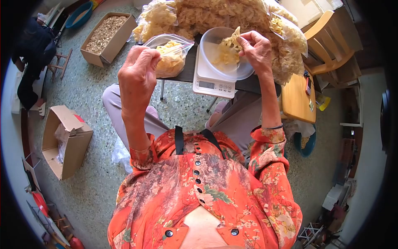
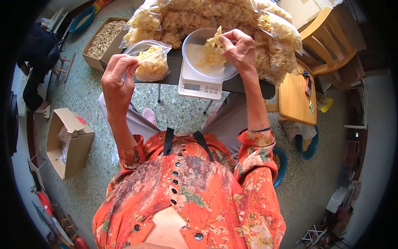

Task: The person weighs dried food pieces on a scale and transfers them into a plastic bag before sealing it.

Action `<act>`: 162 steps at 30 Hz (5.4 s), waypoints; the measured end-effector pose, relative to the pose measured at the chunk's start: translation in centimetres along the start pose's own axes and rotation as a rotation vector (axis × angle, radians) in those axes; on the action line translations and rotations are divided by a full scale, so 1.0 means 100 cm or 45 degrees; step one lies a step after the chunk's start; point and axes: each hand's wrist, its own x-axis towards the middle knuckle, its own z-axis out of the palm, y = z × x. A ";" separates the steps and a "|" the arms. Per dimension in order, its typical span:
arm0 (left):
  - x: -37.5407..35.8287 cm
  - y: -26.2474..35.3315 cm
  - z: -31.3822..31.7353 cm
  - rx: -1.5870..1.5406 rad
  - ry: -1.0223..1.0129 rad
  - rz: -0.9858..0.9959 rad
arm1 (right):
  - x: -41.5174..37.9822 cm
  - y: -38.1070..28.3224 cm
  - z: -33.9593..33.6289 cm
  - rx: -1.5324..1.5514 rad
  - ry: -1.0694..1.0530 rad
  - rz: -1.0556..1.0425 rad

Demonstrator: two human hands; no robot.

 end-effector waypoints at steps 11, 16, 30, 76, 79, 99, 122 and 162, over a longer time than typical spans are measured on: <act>0.001 -0.003 0.001 -0.024 0.031 0.031 | 0.001 0.007 0.001 0.261 0.007 0.065; 0.000 0.000 0.001 -0.003 -0.007 -0.007 | 0.005 0.006 0.011 -0.281 -0.246 -0.060; -0.001 0.001 0.001 0.024 0.000 -0.018 | 0.015 -0.004 0.018 -0.087 -0.081 -0.055; -0.001 -0.003 0.000 -0.009 0.074 0.061 | -0.006 -0.111 0.077 -0.336 -0.457 -1.225; 0.000 -0.001 0.001 0.016 0.070 0.081 | -0.005 -0.115 0.082 -0.450 -0.558 -1.212; -0.001 -0.012 0.006 0.154 0.092 0.101 | 0.006 0.005 -0.013 -0.664 -0.352 -0.459; 0.002 -0.001 0.008 0.147 0.004 0.044 | -0.002 0.005 0.015 -0.676 -0.556 -0.304; -0.005 -0.007 0.007 0.046 0.016 -0.007 | 0.007 0.021 0.009 -0.733 -0.503 -0.189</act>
